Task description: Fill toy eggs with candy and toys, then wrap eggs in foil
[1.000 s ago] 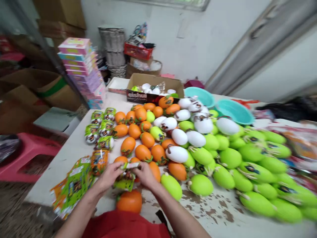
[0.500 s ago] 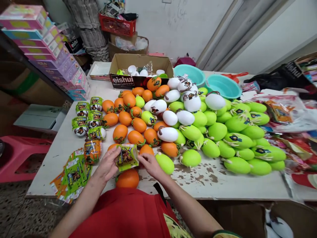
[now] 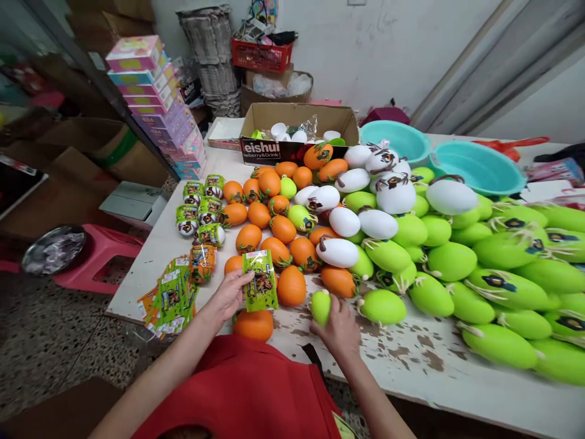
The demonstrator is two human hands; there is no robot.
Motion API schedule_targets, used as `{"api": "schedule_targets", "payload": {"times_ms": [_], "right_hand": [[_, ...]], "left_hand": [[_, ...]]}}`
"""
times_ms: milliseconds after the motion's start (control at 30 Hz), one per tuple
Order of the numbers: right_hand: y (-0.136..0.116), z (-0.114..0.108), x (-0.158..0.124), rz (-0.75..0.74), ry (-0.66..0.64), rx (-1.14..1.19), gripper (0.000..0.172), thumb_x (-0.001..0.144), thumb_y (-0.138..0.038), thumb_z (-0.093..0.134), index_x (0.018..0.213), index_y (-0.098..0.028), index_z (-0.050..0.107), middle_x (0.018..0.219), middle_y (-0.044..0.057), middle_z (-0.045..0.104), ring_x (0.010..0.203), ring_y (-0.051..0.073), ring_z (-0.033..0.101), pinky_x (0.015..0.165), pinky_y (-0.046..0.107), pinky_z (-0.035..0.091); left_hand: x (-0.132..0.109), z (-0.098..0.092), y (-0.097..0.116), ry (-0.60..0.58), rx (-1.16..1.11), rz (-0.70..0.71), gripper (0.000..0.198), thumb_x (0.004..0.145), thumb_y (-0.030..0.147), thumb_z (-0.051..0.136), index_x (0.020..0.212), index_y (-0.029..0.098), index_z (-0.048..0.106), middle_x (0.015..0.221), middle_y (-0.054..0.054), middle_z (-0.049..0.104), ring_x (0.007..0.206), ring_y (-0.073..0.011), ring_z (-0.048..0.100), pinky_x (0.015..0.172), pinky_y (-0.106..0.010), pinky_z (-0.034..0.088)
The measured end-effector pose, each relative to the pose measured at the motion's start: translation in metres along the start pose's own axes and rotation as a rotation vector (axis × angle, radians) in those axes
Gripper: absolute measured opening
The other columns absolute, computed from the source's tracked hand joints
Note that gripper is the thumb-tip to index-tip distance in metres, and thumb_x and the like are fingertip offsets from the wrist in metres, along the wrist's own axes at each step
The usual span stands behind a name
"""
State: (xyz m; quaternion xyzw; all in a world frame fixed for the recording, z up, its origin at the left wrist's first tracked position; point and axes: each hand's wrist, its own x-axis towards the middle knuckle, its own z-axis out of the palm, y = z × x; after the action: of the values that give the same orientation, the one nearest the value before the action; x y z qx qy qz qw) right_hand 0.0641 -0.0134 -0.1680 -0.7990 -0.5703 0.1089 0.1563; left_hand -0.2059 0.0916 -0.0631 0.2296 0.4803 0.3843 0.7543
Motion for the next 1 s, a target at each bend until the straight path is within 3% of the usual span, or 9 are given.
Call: {"api": "schedule_targets", "payload": {"times_ms": [67,167,267,400,500,733,1000], "right_hand": [[0.004,-0.016,-0.003,0.104,-0.028,0.321,0.078,0.06,-0.046,0.077,0.127,-0.016,0.051,0.114,0.019,0.061,0.1,0.039,0.061,0.08,0.052,0.052],[-0.006,-0.042,-0.003,0.248,-0.142,0.969,0.076,0.068,-0.055,0.069,0.131,-0.018,0.046,0.113,0.017,0.064,0.096,0.035,0.065,0.078,0.051,0.055],[-0.04,-0.056,0.006,0.195,-0.255,1.393,0.069,0.077,-0.056,0.057,0.136,-0.021,0.045,0.116,0.017,0.066,0.101,0.034,0.066,0.082,0.051,0.055],[-0.089,-0.05,0.018,0.108,-0.333,1.545,0.065,0.079,-0.055,0.056,0.136,-0.024,0.048,0.118,0.015,0.068,0.107,0.033,0.066,0.091,0.054,0.053],[-0.107,-0.038,0.021,0.127,-0.364,1.625,0.068,0.076,-0.051,0.063,0.138,-0.026,0.048,0.119,0.014,0.068,0.107,0.032,0.066,0.093,0.053,0.052],[-0.098,-0.027,0.018,0.153,-0.455,1.625,0.07,0.072,-0.046,0.07,0.136,-0.026,0.049,0.119,0.014,0.069,0.108,0.034,0.066,0.092,0.055,0.052],[-0.106,-0.036,0.014,0.4,-0.461,1.769,0.09,0.054,-0.029,0.086,0.136,-0.027,0.048,0.117,0.009,0.07,0.102,0.029,0.067,0.097,0.048,0.049]], "left_hand": [[-0.004,-0.005,0.003,0.018,-0.002,-0.001,0.031,0.075,0.029,0.078,0.101,0.013,0.069,0.091,-0.009,0.077,0.082,-0.0216,0.073,0.079,-0.031,0.057],[-0.011,-0.008,0.0,0.047,-0.032,-0.046,0.027,0.073,0.028,0.08,0.093,0.014,0.07,0.089,-0.007,0.076,0.078,-0.021,0.073,0.078,-0.031,0.056],[-0.018,-0.002,-0.009,0.044,-0.105,-0.126,0.02,0.071,0.023,0.08,0.087,0.015,0.07,0.087,-0.005,0.076,0.075,-0.0192,0.072,0.075,-0.03,0.056],[-0.028,0.009,-0.017,0.079,-0.261,-0.15,0.021,0.069,0.018,0.081,0.085,0.019,0.067,0.086,-0.001,0.074,0.075,-0.0167,0.071,0.074,-0.028,0.056],[-0.034,0.009,-0.012,0.098,-0.3,-0.11,0.023,0.068,0.017,0.081,0.085,0.018,0.066,0.086,-0.002,0.075,0.074,-0.0165,0.071,0.073,-0.027,0.057],[-0.035,-0.007,0.002,0.126,-0.251,-0.082,0.02,0.075,0.019,0.077,0.092,0.014,0.069,0.088,-0.007,0.076,0.075,-0.0193,0.072,0.074,-0.03,0.058],[-0.029,0.0,0.002,0.092,-0.292,-0.122,0.017,0.076,0.014,0.076,0.091,0.012,0.07,0.087,-0.007,0.077,0.073,-0.0192,0.072,0.072,-0.028,0.057]]}}
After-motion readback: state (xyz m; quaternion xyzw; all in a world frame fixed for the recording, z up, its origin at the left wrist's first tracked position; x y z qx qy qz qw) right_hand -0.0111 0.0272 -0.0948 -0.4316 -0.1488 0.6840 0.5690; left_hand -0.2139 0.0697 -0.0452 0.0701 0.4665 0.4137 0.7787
